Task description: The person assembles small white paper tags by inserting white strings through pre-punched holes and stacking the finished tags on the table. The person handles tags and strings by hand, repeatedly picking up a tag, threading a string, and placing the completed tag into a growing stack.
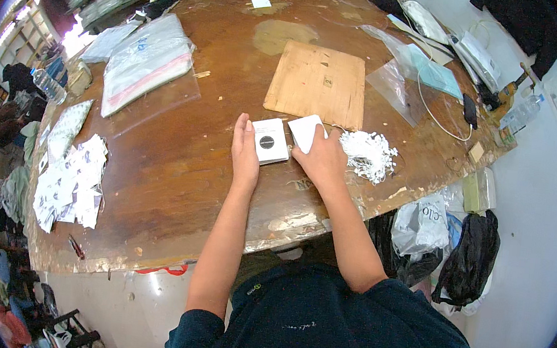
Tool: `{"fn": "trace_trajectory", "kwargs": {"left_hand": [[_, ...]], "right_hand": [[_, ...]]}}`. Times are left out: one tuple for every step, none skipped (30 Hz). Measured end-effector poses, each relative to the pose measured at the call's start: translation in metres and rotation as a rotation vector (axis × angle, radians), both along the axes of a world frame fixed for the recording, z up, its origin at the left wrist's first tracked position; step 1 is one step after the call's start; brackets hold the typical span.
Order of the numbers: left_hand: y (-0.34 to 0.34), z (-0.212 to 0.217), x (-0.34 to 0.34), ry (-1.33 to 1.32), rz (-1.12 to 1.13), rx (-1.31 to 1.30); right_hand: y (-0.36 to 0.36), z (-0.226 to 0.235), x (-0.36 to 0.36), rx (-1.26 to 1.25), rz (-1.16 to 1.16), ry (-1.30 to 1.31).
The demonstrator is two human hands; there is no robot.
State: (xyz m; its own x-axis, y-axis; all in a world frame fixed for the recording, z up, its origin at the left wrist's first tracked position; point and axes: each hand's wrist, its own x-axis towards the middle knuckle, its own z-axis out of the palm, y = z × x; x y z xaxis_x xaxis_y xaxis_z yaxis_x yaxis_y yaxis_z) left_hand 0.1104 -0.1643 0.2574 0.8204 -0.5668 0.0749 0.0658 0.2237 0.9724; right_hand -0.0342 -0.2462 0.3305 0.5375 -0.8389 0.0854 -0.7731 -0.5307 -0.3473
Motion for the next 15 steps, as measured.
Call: {"fn": "trace_trajectory", "kwargs": {"left_hand": [[-0.001,-0.001,0.0,-0.02,0.003,0.017],[-0.002,-0.001,0.001,-0.014,0.003,0.032],[-0.003,0.001,0.002,-0.023,0.0,0.049],[-0.004,0.003,0.004,-0.043,-0.009,0.071],[-0.006,0.007,0.006,-0.072,-0.02,0.106],[-0.008,0.01,0.008,-0.115,-0.042,0.157],[-0.011,0.014,0.011,-0.164,-0.069,0.221],[-0.013,0.017,0.014,-0.21,-0.099,0.275],[-0.017,0.019,0.015,-0.241,-0.116,0.297],[-0.02,0.02,0.016,-0.26,-0.124,0.288],[-0.022,0.019,0.016,-0.273,-0.134,0.268],[-0.023,0.017,0.016,-0.25,-0.135,0.232],[-0.022,0.015,0.015,-0.216,-0.156,0.222],[-0.019,0.012,0.015,-0.17,-0.167,0.22],[-0.017,0.009,0.016,-0.143,-0.151,0.18]], "right_hand": [[0.0,-0.002,0.0,-0.03,0.003,0.035],[-0.001,-0.005,-0.001,-0.033,0.016,-0.003],[-0.005,-0.007,-0.005,-0.037,0.028,-0.042],[-0.007,-0.011,-0.008,-0.037,0.059,-0.067],[-0.011,-0.014,-0.01,-0.036,0.091,-0.092],[-0.016,-0.017,-0.012,-0.026,0.14,-0.1],[-0.017,-0.021,-0.011,-0.023,0.17,-0.113],[-0.02,-0.024,-0.011,-0.018,0.2,-0.126],[-0.019,-0.027,-0.009,-0.023,0.212,-0.144],[-0.02,-0.029,-0.007,-0.028,0.224,-0.163],[-0.017,-0.03,-0.005,-0.058,0.225,-0.181],[-0.014,-0.031,-0.003,-0.087,0.228,-0.199],[-0.012,-0.03,-0.001,-0.116,0.231,-0.216],[-0.008,-0.029,0.001,-0.06,0.223,-0.201],[-0.005,-0.027,0.004,-0.003,0.216,-0.185]]}}
